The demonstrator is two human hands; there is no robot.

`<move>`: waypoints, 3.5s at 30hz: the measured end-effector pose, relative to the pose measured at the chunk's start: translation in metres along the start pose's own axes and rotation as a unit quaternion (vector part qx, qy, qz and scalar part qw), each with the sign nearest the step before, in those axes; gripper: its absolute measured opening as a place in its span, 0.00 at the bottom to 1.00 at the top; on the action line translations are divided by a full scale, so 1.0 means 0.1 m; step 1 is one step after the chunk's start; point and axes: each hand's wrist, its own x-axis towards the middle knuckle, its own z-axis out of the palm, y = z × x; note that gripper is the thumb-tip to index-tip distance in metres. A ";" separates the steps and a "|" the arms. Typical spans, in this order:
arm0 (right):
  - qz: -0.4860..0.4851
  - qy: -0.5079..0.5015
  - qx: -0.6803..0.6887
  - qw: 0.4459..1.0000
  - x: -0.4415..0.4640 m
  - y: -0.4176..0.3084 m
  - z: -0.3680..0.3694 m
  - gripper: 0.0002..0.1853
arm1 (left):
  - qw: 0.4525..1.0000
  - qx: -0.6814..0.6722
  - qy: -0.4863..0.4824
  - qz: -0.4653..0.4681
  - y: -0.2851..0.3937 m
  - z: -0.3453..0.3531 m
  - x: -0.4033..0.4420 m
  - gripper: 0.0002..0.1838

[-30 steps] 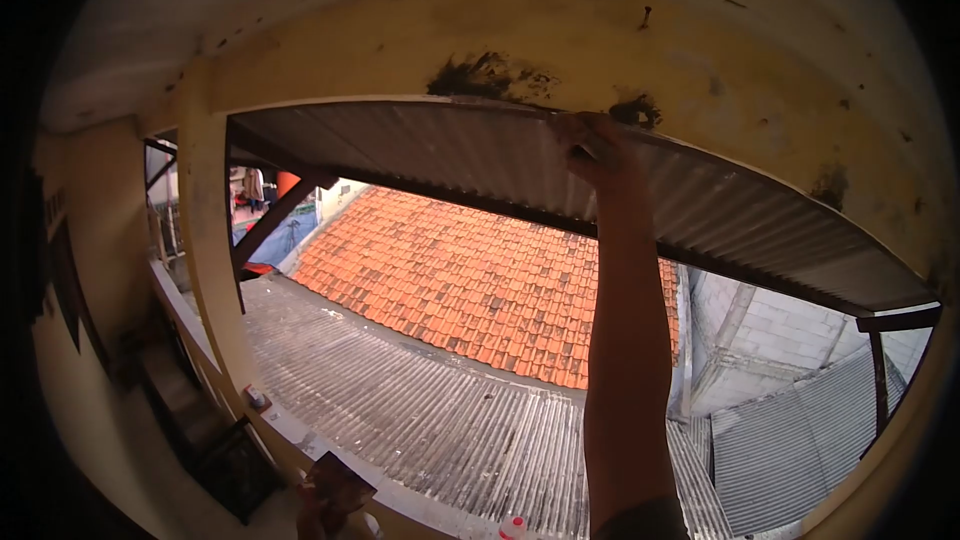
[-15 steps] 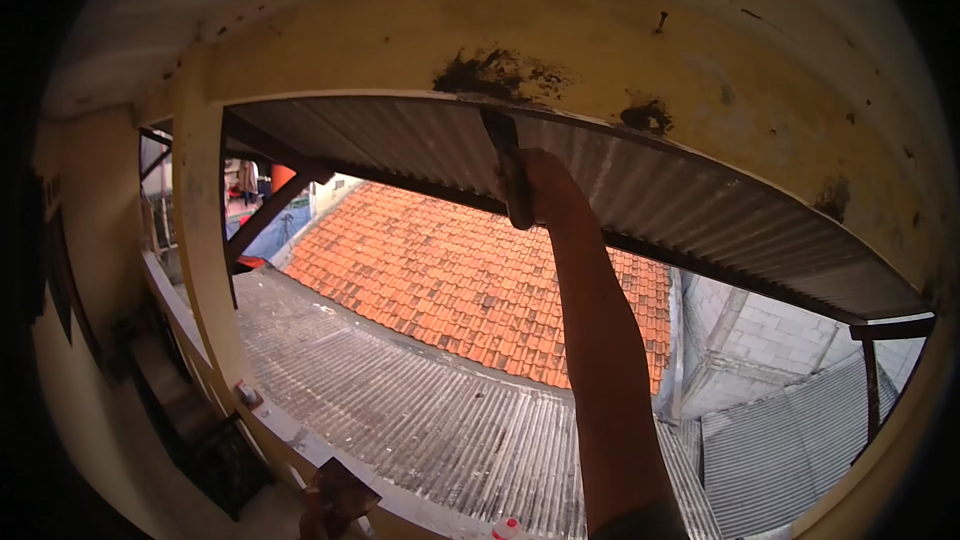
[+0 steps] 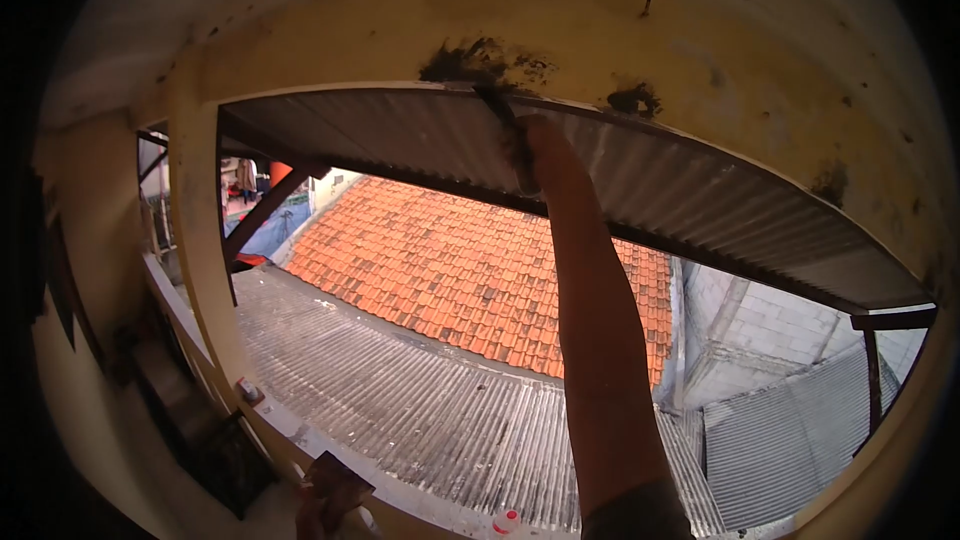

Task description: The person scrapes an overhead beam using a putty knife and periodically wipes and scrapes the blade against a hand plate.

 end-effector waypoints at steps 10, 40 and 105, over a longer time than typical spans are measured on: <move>0.010 0.002 -0.019 1.000 -0.37 -0.29 -0.37 0.14 | 1.000 0.002 -0.002 -0.003 -0.07 -0.03 -0.06 0.19; 0.034 -0.023 -0.099 0.994 -0.13 -0.42 -0.18 0.13 | 0.999 0.008 -0.041 -0.031 -0.22 -0.17 0.10 0.22; 0.077 -0.138 0.079 0.984 -0.28 -0.33 -0.28 0.11 | 0.995 0.012 -0.067 -0.067 -0.18 -0.26 0.18 0.16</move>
